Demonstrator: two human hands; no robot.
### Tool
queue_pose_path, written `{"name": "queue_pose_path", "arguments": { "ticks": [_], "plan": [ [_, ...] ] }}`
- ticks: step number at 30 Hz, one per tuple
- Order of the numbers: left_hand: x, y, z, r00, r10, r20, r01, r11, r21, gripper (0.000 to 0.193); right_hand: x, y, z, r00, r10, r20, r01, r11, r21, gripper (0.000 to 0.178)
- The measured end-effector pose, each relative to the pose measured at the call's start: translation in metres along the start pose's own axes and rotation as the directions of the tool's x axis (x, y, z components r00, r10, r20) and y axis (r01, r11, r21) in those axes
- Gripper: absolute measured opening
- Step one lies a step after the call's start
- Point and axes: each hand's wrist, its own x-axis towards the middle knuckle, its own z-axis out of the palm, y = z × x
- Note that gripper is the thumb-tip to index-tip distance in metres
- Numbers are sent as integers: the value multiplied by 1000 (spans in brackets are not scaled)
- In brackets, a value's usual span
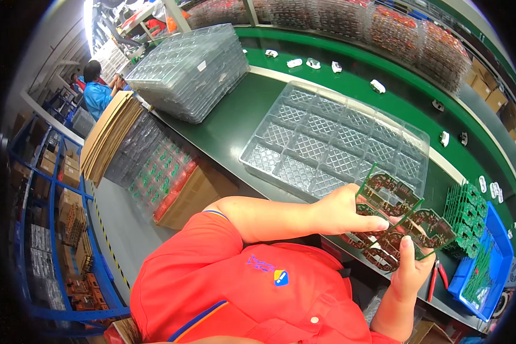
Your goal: The recorder is assembling and trimming printed circuit boards (PCBs) using wire cutters at a production line.
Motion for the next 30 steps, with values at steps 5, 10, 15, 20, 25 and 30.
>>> {"name": "queue_pose_path", "arguments": {
  "ticks": [5,10,15,20,25,30],
  "plan": [
    [2,5,6,996,86,3,-85,986,-141,21,-4,4,2,993,-103,-49,99,991,-87,19],
    [11,-1,3,1000,10,25,-6,992,-127,23,7,-1,6,996,-80,-30,78,996,-41,21],
    [23,0,-2,995,102,-8,-102,988,-112,24,23,-8,12,997,-63,-33,63,998,10,22],
    [33,11,-9,998,48,-42,-52,994,-97,24,39,-6,10,998,-46,-47,44,997,-56,21],
    [43,9,-8,968,180,-176,-191,980,-49,18,53,-3,20,998,-47,-39,44,997,-57,22],
    [47,22,-20,980,99,-170,-96,995,27,20,70,-5,7,990,140,-31,-139,990,34,23]
  ]
}}
